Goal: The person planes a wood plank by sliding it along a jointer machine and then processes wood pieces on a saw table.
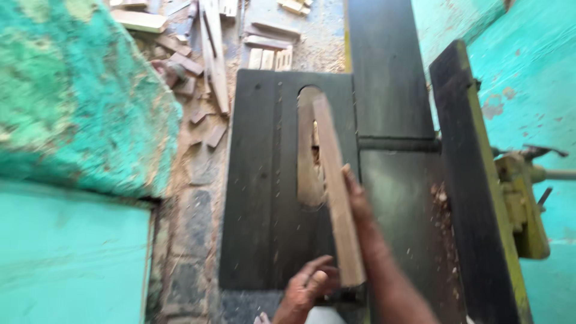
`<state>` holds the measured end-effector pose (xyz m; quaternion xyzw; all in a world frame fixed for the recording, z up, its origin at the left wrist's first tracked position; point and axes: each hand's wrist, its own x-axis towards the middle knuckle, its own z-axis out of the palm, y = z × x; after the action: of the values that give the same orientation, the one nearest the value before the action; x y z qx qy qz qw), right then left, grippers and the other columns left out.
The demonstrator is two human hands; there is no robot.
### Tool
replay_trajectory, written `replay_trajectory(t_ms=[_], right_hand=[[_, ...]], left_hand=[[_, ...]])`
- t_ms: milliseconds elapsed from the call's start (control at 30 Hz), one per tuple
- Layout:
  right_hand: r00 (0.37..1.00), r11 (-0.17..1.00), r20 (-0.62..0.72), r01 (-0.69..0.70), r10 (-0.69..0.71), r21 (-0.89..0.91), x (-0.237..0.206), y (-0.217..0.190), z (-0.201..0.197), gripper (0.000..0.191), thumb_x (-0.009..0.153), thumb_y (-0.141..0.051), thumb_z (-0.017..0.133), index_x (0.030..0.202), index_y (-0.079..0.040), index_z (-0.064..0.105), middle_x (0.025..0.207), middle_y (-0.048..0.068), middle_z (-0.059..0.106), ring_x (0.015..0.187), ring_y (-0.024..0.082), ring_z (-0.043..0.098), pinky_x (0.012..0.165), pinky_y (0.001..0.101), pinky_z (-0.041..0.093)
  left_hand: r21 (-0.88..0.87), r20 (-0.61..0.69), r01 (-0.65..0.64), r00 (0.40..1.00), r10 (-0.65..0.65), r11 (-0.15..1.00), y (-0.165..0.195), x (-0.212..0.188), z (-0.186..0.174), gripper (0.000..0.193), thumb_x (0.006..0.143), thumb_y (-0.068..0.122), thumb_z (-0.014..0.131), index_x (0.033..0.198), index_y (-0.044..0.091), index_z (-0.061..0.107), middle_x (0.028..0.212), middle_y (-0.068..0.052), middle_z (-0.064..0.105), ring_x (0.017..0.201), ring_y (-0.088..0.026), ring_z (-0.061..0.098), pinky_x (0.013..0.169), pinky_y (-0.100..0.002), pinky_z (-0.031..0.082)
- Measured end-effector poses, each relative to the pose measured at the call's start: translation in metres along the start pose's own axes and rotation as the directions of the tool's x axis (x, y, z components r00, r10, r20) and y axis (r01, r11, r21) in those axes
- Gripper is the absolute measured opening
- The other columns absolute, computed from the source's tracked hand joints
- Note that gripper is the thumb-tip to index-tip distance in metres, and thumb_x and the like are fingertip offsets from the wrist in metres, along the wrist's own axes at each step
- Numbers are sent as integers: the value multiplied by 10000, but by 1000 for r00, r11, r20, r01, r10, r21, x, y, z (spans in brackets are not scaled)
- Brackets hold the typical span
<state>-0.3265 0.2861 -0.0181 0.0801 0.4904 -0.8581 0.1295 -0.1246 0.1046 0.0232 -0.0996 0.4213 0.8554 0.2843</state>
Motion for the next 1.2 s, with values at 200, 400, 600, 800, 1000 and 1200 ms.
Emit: replay_trajectory(t_ms=[200, 400, 600, 800, 1000, 1200], right_hand=[[989, 961, -56, -148, 138, -234, -106, 40, 76, 439, 1050, -389, 553, 1281, -42, 692, 992, 86, 743, 817, 146, 703, 669, 283, 582], [994, 721, -110, -90, 18, -687, -188, 1, 68, 434, 999, -282, 574, 1377, -78, 638, 1104, 102, 750, 890, 158, 729, 700, 307, 604], [978, 686, -128, -205, 162, -699, -251, 6, 86, 447, 979, -257, 578, 1384, -78, 637, 1091, 126, 768, 885, 187, 742, 708, 318, 626], [997, 295, -83, -77, -7, -952, -285, 27, 94, 505, 934, -272, 657, 1383, -53, 587, 1201, 138, 681, 973, 256, 718, 820, 385, 595], [999, 249, -40, -33, -22, -968, -295, 23, 74, 490, 945, -297, 656, 1370, -56, 607, 1233, 122, 660, 1080, 281, 689, 912, 406, 564], [995, 304, -95, -98, 24, -948, -291, 23, 72, 527, 944, -314, 638, 1410, -78, 570, 1165, 105, 686, 1036, 250, 707, 897, 392, 583]], left_hand=[[-33, -166, 99, 981, -103, 995, -51, -81, -17, 739, 873, 349, 779, 1434, -43, 502, 1135, -122, 681, 1009, -191, 686, 870, -331, 614], [92, -229, 69, 972, -47, 993, -61, -114, -41, 783, 857, 384, 801, 1436, -61, 518, 1150, -154, 693, 1027, -208, 696, 909, -325, 593], [381, -345, 185, 937, -47, 906, -29, -130, -25, 826, 822, 485, 783, 1426, -2, 498, 1201, -186, 706, 1117, -254, 717, 968, -353, 605], [715, -418, 235, 898, 134, 658, -33, -140, -8, 849, 804, 470, 784, 1447, 51, 420, 1287, -171, 616, 1178, -259, 644, 968, -396, 578], [288, -442, 241, 892, -95, 927, -57, -121, -33, 565, 923, 401, 676, 1348, 42, 578, 1259, -136, 696, 1132, -211, 693, 976, -369, 573], [114, -359, 164, 926, -113, 980, -62, -110, -30, 465, 949, 343, 652, 1250, -12, 666, 1113, -100, 744, 993, -170, 707, 884, -341, 589]])
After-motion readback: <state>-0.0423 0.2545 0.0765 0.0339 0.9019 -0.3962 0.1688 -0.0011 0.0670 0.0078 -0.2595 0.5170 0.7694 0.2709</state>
